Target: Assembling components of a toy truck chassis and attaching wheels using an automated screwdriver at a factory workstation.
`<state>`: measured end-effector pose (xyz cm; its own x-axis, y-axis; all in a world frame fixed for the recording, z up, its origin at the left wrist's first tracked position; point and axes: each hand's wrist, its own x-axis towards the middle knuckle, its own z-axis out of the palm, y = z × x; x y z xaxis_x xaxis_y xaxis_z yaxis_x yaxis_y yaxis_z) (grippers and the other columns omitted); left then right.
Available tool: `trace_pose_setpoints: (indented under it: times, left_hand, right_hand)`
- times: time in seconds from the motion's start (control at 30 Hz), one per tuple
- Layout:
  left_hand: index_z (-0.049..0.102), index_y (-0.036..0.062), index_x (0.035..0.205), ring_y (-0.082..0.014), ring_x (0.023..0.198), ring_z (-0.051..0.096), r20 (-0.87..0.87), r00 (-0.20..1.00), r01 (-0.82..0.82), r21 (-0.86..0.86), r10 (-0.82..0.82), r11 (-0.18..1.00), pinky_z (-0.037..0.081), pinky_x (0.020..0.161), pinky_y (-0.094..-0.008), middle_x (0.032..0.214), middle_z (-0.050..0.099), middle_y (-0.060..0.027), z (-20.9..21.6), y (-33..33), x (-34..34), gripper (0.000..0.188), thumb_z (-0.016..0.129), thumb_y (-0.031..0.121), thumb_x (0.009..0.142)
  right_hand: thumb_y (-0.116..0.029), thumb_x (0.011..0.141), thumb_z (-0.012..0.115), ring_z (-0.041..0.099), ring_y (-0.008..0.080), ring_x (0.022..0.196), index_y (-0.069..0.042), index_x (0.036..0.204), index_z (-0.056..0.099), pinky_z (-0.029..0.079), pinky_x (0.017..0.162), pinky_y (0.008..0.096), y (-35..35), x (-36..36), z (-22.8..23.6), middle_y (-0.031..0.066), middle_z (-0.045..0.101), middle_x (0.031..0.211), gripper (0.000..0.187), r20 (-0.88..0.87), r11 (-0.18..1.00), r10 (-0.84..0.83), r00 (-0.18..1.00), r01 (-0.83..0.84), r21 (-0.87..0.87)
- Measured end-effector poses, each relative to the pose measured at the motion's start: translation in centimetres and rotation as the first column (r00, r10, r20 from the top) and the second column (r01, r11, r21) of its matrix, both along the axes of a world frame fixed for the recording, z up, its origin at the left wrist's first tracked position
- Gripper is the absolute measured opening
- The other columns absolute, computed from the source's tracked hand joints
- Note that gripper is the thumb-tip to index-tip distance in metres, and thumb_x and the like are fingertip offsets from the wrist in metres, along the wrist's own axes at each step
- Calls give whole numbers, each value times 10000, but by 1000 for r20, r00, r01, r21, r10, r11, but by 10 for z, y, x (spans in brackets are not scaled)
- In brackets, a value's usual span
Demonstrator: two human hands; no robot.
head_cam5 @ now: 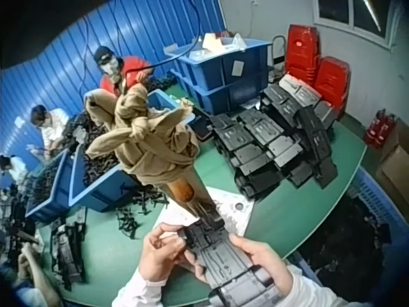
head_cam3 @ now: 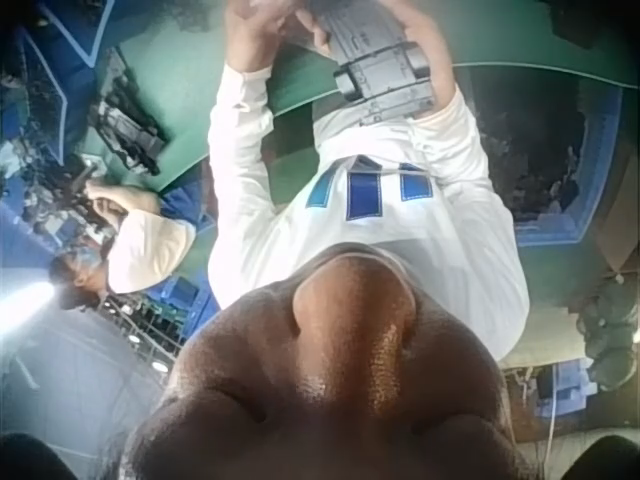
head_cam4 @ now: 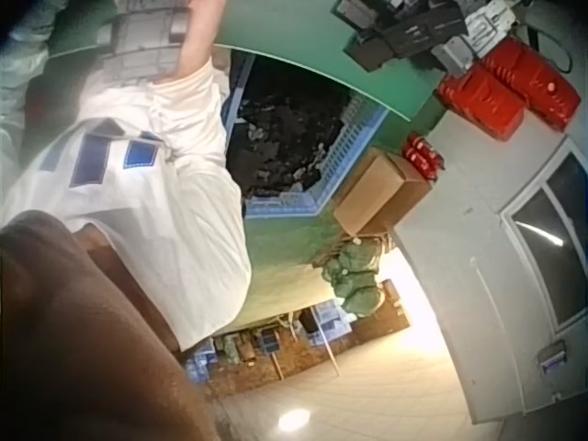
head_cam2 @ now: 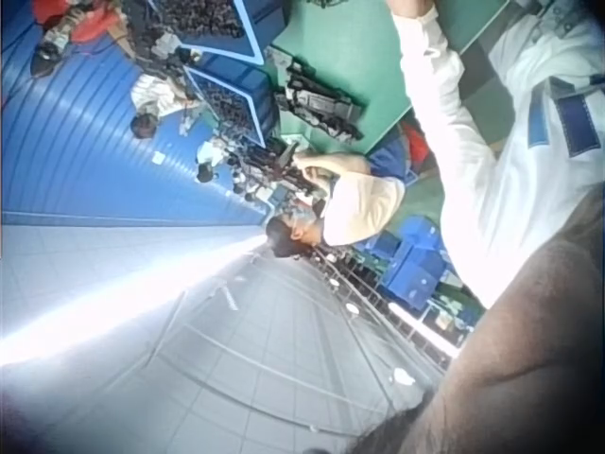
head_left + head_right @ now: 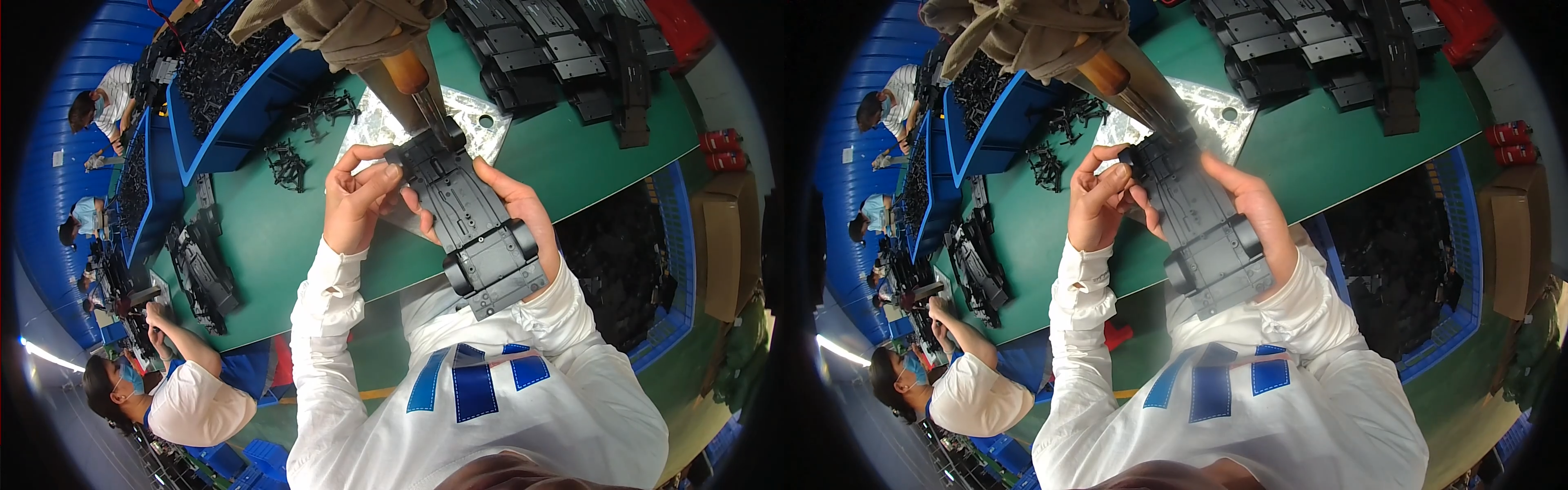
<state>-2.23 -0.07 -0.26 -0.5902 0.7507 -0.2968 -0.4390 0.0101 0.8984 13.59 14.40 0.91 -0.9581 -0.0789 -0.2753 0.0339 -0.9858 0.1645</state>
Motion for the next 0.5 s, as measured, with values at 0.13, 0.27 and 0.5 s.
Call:
trace_pose_setpoints:
  times: [0.13,0.27,0.5]
  left_hand:
    - [545,31,1138,-153,640,648,1,1000,3,-5,-3,1000,374,564,-240,768,674,-65,-1,0,0,297,689,78,883]
    - [545,27,1142,-153,638,643,10,1000,-10,-6,10,1000,386,574,-242,777,679,-67,-1,0,0,305,693,72,879]
    - [551,23,1133,-142,639,635,19,1000,-5,5,5,1000,391,580,-243,790,686,-67,-2,-1,0,297,694,66,876]
  right_hand:
    - [-341,1071,329,613,349,1053,59,1398,413,552,927,416,0,1,0,294,541,1275,524,6,999,2,1000,-2,-35]
    - [-354,1068,338,615,358,1027,49,1404,411,560,907,425,1,0,-4,293,539,1278,529,-3,998,15,1000,-15,-65]
    - [-324,1057,380,648,313,1013,92,1331,455,523,958,391,1,2,1,245,608,1217,504,15,1000,16,1000,-16,8]
